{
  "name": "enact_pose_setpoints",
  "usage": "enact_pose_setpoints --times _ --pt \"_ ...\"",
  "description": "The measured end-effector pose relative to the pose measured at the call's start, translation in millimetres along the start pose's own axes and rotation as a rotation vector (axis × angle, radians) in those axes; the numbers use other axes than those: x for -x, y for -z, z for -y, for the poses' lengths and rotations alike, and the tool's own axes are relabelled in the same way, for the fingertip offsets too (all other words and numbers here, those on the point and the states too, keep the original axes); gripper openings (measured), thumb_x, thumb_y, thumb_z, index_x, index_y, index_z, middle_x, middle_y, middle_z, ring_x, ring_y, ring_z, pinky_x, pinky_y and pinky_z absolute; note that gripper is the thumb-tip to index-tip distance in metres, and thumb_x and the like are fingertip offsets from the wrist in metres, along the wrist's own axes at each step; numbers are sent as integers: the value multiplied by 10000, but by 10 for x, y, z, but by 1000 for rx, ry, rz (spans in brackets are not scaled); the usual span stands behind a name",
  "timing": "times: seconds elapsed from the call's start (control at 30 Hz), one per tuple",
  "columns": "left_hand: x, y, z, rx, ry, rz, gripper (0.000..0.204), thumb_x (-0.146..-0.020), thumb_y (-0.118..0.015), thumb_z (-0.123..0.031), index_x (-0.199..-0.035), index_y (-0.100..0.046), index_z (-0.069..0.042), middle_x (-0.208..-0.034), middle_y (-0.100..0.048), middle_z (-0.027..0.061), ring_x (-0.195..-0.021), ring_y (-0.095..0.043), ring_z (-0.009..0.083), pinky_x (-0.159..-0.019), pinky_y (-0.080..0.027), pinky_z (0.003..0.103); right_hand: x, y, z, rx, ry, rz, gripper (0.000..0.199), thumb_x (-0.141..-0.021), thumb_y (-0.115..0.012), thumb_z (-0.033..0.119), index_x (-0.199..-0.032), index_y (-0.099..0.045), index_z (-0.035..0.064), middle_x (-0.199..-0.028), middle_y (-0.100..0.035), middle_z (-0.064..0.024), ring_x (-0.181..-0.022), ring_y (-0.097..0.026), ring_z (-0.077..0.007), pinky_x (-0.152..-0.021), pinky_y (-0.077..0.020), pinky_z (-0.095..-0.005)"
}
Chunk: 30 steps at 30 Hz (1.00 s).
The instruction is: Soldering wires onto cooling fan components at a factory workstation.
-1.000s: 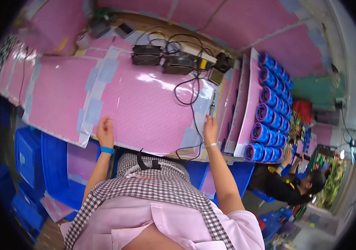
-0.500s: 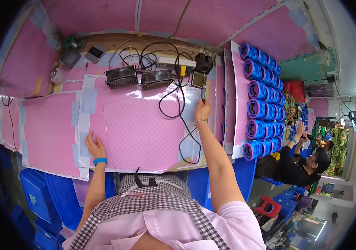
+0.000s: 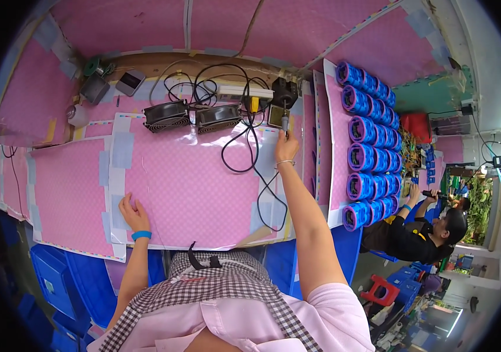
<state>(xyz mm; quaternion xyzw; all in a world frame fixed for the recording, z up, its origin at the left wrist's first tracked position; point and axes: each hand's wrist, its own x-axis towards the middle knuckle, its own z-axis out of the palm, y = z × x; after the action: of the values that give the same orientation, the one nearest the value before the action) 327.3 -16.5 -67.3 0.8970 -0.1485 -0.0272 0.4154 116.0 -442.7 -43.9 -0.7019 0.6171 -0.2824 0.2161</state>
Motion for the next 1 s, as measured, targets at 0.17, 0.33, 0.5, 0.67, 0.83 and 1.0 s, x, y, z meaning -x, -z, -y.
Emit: enact_pose_setpoints --times 0.17,0.33,0.5,0.67,0.83,1.0 --pt "-2 55 170 -160 -210 -125 271 -864 -533 -49 -1134 -547 -32 -1053 -516 161 -1012 -502 295 -806 -444 349 -103 -95 -121 -49 25 110 264 -868 -581 251 -872 -657 -2 -706 -642 -90 -631 -583 -174 -586 -461 -328" --pt "-127 -45 -94 75 3 -37 231 -856 -566 -69 -1083 -567 -25 -971 -551 148 -940 -538 287 -810 -446 369 -349 82 -280 -374 -193 188 275 -888 -604 288 -973 -662 33 -742 -655 -20 -538 -528 -77 -453 -374 -232" --pt "-670 -266 -395 63 -182 -151 288 -795 -681 -148 -1039 -583 -29 -944 -561 127 -890 -556 277 -756 -469 361 -411 109 -352 -362 -146 273 335 -888 -602 270 -1081 -610 -3 -816 -656 -44 -647 -573 -102 -549 -420 -234" --pt "-1210 -643 -514 -21 -139 -195 259 -753 -723 -181 -980 -659 -74 -935 -583 126 -860 -575 268 -725 -475 351 -200 371 -199 -249 127 59 434 -865 -601 215 -1202 -528 -48 -1074 -620 -155 -960 -594 -219 -851 -456 -317" --pt "-1073 -648 -320 172 -147 -197 147 -809 -678 -176 -889 -691 -53 -787 -636 84 -649 -600 209 -606 -483 316 893 761 518 -276 308 94 349 -889 -535 102 -1218 -522 -11 -1120 -594 -123 -962 -563 -193 -863 -433 -287" --pt "-306 -47 -232 906 498 -117 219 -900 -545 -172 -803 -678 -27 -631 -590 14 -568 -552 87 -534 -456 278 2397 712 454 -314 247 825 319 -893 -542 79 -1210 -537 39 -1033 -609 -52 -886 -544 -115 -712 -455 -224"
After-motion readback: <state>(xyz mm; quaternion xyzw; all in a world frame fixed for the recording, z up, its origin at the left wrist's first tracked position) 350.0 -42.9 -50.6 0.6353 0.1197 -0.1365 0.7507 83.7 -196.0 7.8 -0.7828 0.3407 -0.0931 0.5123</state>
